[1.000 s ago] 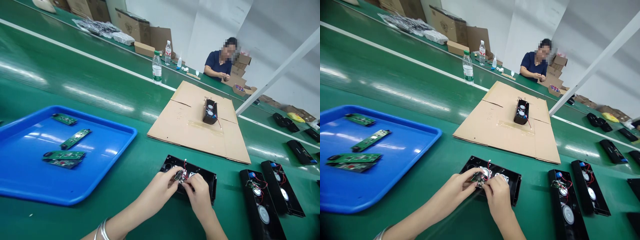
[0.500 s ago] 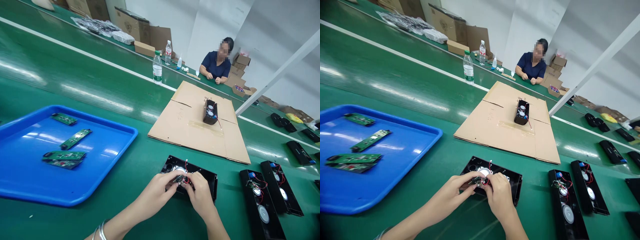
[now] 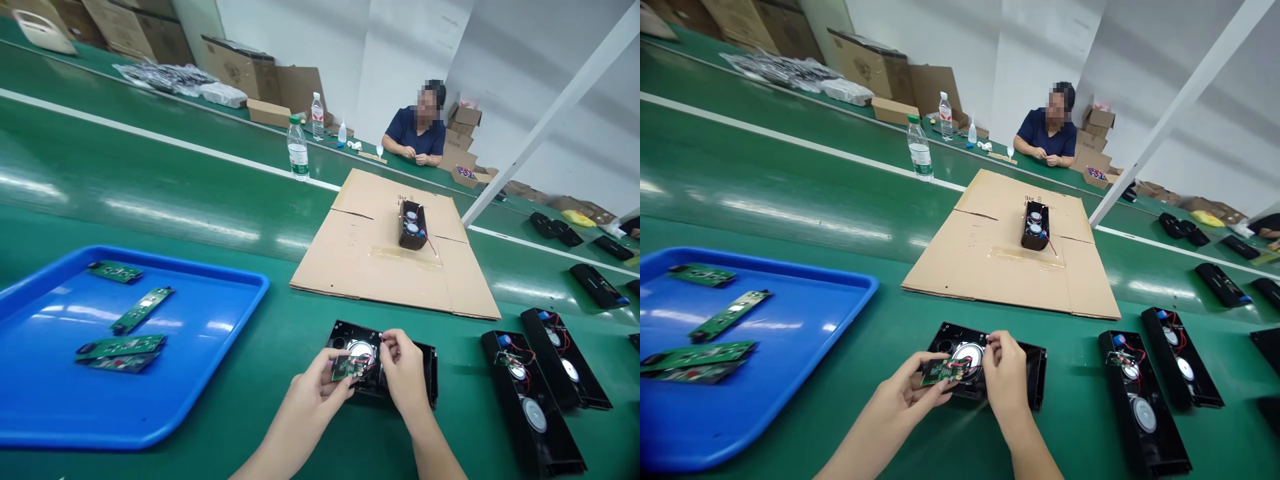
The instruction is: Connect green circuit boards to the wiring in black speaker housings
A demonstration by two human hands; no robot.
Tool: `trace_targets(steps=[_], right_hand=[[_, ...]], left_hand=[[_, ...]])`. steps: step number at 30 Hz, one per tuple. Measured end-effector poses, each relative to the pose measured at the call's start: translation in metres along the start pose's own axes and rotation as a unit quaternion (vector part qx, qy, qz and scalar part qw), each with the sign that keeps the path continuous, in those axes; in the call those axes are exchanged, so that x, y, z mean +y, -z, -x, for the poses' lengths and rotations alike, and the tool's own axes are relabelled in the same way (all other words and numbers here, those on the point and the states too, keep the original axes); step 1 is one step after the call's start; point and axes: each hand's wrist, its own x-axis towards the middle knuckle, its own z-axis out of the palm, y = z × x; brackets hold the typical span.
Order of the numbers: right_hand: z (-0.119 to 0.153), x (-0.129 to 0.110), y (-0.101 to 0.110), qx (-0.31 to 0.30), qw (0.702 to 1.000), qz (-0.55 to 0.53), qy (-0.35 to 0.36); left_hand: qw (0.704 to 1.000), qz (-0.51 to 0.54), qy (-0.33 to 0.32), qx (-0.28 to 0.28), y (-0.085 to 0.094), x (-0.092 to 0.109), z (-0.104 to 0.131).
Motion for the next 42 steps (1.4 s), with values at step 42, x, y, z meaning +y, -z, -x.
trace_targets(steps=[42], right_hand=[[0.030, 0.006, -0.003, 0.084, 0.917, 0.242, 0.307]], left_hand=[[0.994, -0.088, -0.051, 0.034, -0.016, -0.018, -0.008]])
